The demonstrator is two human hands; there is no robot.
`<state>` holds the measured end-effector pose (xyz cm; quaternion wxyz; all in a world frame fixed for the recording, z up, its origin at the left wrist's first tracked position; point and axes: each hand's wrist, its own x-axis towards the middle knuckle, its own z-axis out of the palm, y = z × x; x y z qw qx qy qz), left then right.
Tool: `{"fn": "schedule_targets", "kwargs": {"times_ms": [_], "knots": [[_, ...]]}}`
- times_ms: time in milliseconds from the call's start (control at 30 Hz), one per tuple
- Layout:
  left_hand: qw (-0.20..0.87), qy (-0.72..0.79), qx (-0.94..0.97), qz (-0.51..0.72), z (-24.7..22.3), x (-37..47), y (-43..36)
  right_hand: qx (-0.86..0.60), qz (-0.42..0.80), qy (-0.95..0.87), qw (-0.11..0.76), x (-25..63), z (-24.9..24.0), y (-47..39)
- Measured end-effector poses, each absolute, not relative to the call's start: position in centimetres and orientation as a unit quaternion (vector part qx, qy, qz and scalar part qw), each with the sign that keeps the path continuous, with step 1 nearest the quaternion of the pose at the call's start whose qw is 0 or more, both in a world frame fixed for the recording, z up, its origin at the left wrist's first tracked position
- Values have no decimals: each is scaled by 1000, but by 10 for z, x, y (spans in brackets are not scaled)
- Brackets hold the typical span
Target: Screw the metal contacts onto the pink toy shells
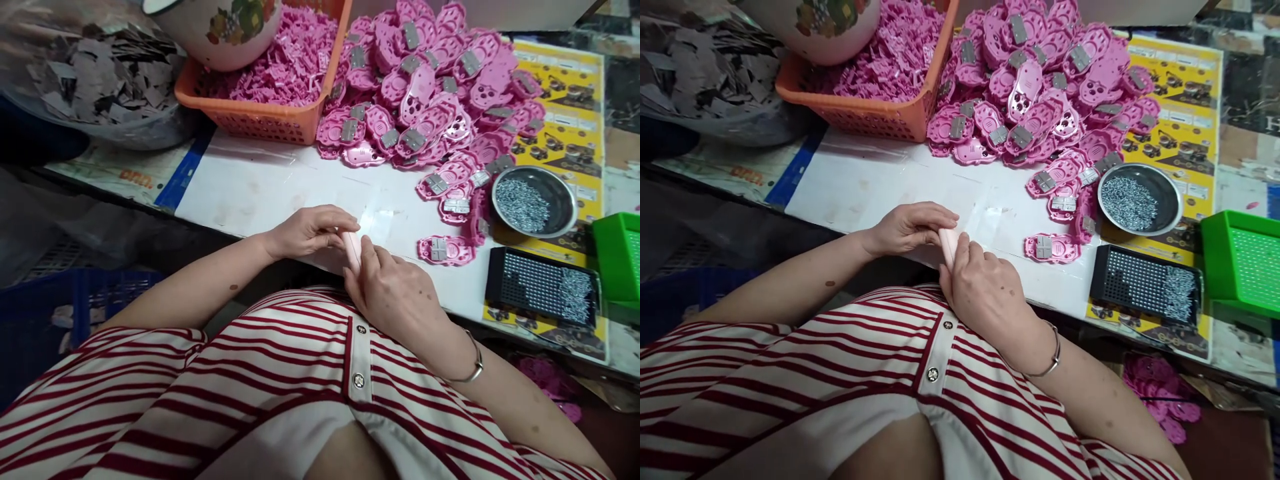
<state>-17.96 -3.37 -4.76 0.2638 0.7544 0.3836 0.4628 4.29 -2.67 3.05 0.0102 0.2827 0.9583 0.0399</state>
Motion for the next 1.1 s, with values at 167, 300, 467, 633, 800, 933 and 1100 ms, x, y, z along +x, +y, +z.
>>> {"fn": "schedule_targets", "kwargs": {"times_ms": [167,300,467,633,800,933,1100], "knots": [[193,429,738,484,-51,-179,-34,252,82,964,3,38,31,-18],[137,464,711,511,-58,-174,-36,228,105,968,-10,37,28,-5],[125,462,712,514,-63,-175,-42,201,110,973,-18,30,23,-2],[88,492,739,451,-60,-175,-47,184,98,977,-38,28,22,3],[64,481,749,451,-57,-164,-45,211,94,964,-135,49,14,12],[72,493,751,434,-52,-153,-46,226,64,954,-188,65,7,10],[79,480,759,434,-44,-142,-45,235,34,938,-253,67,-2,5]]}}
